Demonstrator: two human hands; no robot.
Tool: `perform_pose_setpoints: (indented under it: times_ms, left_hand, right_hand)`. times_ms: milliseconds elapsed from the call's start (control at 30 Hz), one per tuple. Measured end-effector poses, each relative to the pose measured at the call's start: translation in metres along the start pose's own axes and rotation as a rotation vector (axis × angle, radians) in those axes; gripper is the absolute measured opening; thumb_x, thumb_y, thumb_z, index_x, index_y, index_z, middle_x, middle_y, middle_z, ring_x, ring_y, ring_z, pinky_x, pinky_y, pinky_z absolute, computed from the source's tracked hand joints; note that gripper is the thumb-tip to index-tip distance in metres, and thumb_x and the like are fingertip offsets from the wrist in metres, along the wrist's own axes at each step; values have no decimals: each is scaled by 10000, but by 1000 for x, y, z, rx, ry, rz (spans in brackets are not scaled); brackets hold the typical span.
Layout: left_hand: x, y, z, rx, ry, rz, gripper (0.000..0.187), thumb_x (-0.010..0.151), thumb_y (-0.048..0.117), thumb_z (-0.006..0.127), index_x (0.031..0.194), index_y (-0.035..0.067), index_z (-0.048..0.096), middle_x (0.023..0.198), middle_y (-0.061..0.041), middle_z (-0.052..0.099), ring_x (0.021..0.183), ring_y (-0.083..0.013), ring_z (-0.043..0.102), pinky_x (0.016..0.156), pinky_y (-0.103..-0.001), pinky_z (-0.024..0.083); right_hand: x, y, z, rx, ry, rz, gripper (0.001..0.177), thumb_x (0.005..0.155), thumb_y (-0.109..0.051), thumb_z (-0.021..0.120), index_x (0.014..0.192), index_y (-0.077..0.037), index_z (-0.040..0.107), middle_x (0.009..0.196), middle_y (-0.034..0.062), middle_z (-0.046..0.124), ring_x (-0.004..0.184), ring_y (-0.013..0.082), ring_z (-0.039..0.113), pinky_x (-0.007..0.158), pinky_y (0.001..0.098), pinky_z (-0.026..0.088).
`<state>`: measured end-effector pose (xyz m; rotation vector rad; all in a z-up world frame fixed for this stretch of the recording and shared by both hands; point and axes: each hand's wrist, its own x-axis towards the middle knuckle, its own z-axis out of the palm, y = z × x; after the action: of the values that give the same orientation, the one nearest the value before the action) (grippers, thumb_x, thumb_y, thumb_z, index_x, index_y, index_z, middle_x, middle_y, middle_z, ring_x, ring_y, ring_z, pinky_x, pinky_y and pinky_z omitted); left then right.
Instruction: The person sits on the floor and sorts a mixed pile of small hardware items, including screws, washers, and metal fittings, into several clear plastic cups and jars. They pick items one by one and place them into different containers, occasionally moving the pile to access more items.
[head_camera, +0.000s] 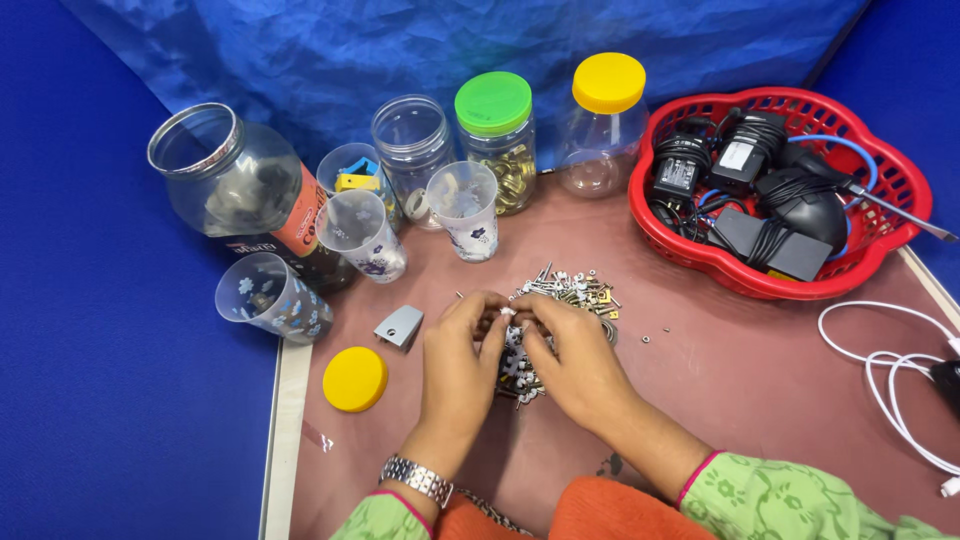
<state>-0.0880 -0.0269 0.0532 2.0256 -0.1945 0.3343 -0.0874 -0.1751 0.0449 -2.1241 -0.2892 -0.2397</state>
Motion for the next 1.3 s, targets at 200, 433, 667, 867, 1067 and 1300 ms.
perform_pose_setpoints:
  times_ms: [200,433,667,867,1067,1300]
  left_hand:
    - [-8,-1,-24,-147,-91,-152,123,872,16,708,986,-18,742,871,-85,767,741,-128,768,642,-274,610]
    - [-7,-6,-38,-130,-198,-158,147,818,-5,755,958,-11,708,770,-74,772,701,-123,746,610,-270,577]
    - [-14,-6,-37,-123,-139,-89,251,815,49,779,1039,-3,679,852,-93,742,698,-139,710,610,-286,584]
    - [-11,-9,-43,-56,-73,-76,190,875,70,724,1043,-6,682,908,-118,746,739,-180,742,631,-306,590]
    - [-14,-15,-43,-25,-51,-95,186,878,24,662,1061,-7,673,945,-135,752,791,-219,758,678,-326,589]
    - [-14,-16,-40,41,-66,-72,201,873,5,647,1072,-16,662,969,-160,737,824,-270,751,722,-356,584]
  right_hand:
    - [-6,0,24,492,-40,295,211,947,-128,651,1090,4,733,901,19,775,790,58,700,663,234,567]
    - [-7,8,24,702,-124,588,137,943,-143,673,979,-17,714,888,49,768,756,91,696,652,241,563]
    - [-1,7,16,583,-92,442,101,936,-109,647,942,-11,670,806,61,748,696,96,719,641,251,600]
    - [72,-10,1,24,187,33,114,838,-39,765,918,5,696,811,34,746,693,75,687,617,235,549]
    - [134,-21,7,-42,163,-140,134,825,21,764,948,27,709,835,96,750,696,111,715,638,267,563]
    - [127,-5,-10,-29,260,-239,113,936,-41,702,1015,32,736,892,128,769,781,154,755,706,298,588]
